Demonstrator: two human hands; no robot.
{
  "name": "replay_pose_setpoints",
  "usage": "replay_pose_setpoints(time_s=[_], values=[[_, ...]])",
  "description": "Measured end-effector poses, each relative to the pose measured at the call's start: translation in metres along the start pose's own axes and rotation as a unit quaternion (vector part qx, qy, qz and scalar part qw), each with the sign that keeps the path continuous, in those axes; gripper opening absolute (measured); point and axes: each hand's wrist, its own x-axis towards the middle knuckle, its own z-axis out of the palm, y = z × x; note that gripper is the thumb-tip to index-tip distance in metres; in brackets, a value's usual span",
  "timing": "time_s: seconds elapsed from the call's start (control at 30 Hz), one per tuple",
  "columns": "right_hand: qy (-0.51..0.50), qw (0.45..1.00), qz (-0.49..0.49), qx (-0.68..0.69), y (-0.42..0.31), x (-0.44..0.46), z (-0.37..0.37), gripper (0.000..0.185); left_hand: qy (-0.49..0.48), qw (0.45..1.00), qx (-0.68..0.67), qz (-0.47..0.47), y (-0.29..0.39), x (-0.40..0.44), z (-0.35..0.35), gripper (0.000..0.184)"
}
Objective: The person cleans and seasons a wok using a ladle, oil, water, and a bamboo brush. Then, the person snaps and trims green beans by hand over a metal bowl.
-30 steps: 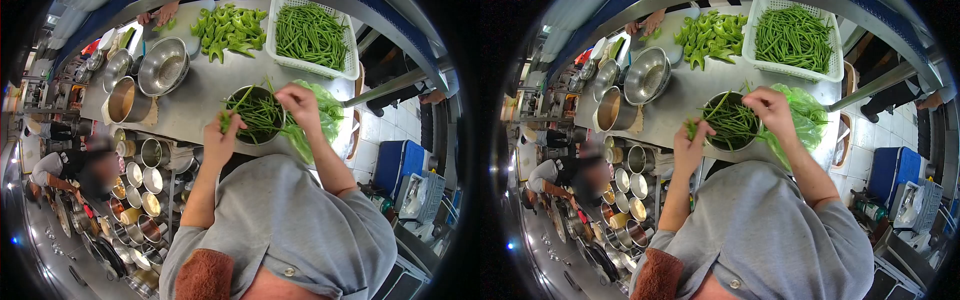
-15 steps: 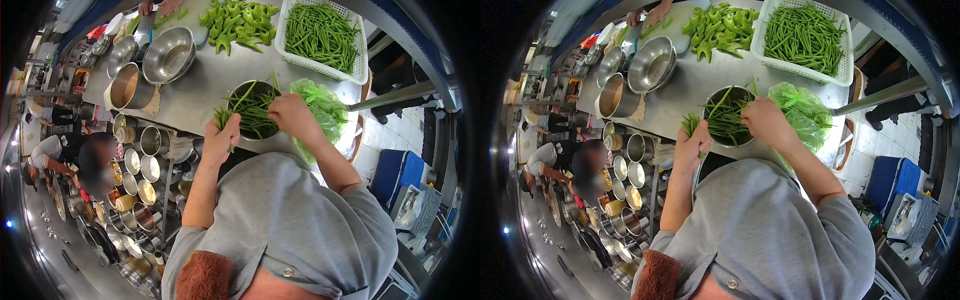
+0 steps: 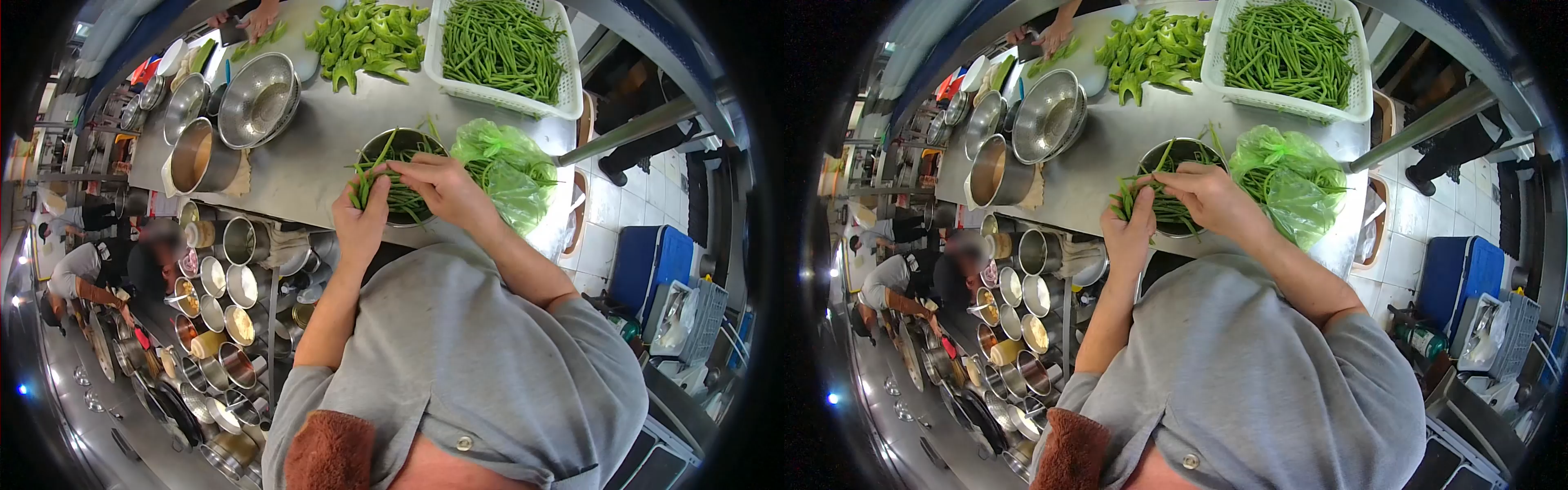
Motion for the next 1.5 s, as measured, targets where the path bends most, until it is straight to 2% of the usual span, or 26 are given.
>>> replay_pose_setpoints(time_s=[0.07,0.2,0.27,0.3,0.37,0.5,0.57,0.6,0.63,0.67,0.7,0.77,0.8,0.83,0.87,0.9,0.93,1.0,1.03,1.1,1.13,1.2,1.43,1.5], values=[[-0.007,0.999,0.001,0.035,0.001,-0.001,0.006,0.024,-0.022,0.998,-0.053,-0.008,0.001,-0.001,-0.003,0.012],[-0.025,0.998,0.001,0.055,0.001,-0.004,0.014,0.025,-0.008,0.999,-0.050,0.013,0.000,0.000,-0.008,0.012],[-0.012,1.000,0.001,-0.018,0.017,-0.008,0.012,0.018,0.023,0.998,-0.042,0.047,0.006,0.002,-0.010,0.015],[-0.014,1.000,0.000,-0.018,0.021,-0.009,0.006,0.018,0.025,0.998,-0.043,0.047,0.010,0.002,-0.011,0.015],[-0.083,0.996,0.031,-0.023,0.024,-0.009,-0.005,0.014,0.017,0.997,-0.030,0.064,0.016,0.003,-0.013,0.015],[-0.079,0.997,0.004,-0.023,0.025,-0.012,-0.006,0.012,0.016,0.995,-0.079,0.055,0.012,0.006,-0.012,0.014],[-0.033,0.989,0.090,0.110,0.029,-0.016,-0.004,0.015,0.021,0.981,-0.183,0.067,0.011,0.006,-0.015,0.014],[-0.033,0.989,0.091,0.110,0.033,-0.018,-0.003,0.015,0.021,0.981,-0.183,0.066,0.012,0.005,-0.015,0.014],[0.002,0.945,0.165,0.284,0.037,-0.018,-0.003,0.015,0.028,0.972,-0.222,0.066,0.016,0.003,-0.015,0.013],[0.036,0.864,0.232,0.446,0.040,-0.017,-0.003,0.015,0.036,0.962,-0.261,0.067,0.021,0.002,-0.015,0.013],[0.035,0.863,0.233,0.447,0.040,-0.016,-0.004,0.015,0.038,0.962,-0.260,0.067,0.025,0.002,-0.020,0.013],[0.115,0.844,0.203,0.483,0.033,-0.009,-0.011,0.013,0.022,0.973,-0.210,0.097,0.033,0.004,-0.031,0.012],[0.051,0.873,0.212,0.436,0.031,-0.008,-0.020,0.012,0.026,0.974,-0.206,0.090,0.036,0.003,-0.030,0.012],[0.049,0.873,0.212,0.437,0.030,-0.005,-0.016,0.012,0.028,0.974,-0.205,0.091,0.035,0.003,-0.029,0.012],[0.038,0.949,0.133,0.285,0.028,-0.002,-0.008,0.012,0.022,0.976,-0.200,0.078,0.033,0.003,-0.026,0.012],[0.028,0.991,0.049,0.122,0.027,0.001,-0.003,0.014,0.015,0.978,-0.195,0.066,0.030,0.004,-0.023,0.012],[0.029,0.991,0.049,0.122,0.027,0.001,-0.001,0.014,0.014,0.978,-0.195,0.067,0.027,0.005,-0.020,0.012],[0.002,0.999,-0.026,0.028,0.025,0.000,0.001,0.018,0.007,0.979,-0.191,0.064,0.020,0.007,-0.014,0.012],[0.001,0.999,-0.026,0.028,0.024,-0.002,0.001,0.018,0.007,0.980,-0.191,0.064,0.018,0.008,-0.014,0.012],[-0.099,0.990,0.073,0.068,0.021,-0.010,-0.002,0.018,0.011,0.980,-0.184,0.069,0.015,0.009,-0.012,0.012],[-0.100,0.990,0.074,0.068,0.019,-0.013,-0.004,0.018,0.012,0.980,-0.185,0.069,0.016,0.008,-0.012,0.012],[-0.124,0.963,0.146,0.188,0.018,-0.016,-0.008,0.019,0.017,0.982,-0.170,0.082,0.017,0.008,-0.013,0.012],[-0.132,0.960,0.134,0.208,0.020,-0.016,-0.015,0.020,0.025,0.985,-0.147,0.083,0.017,0.008,-0.012,0.012],[-0.129,0.943,0.160,0.263,0.021,-0.017,-0.015,0.018,0.031,0.986,-0.128,0.100,0.015,0.007,-0.012,0.011]])
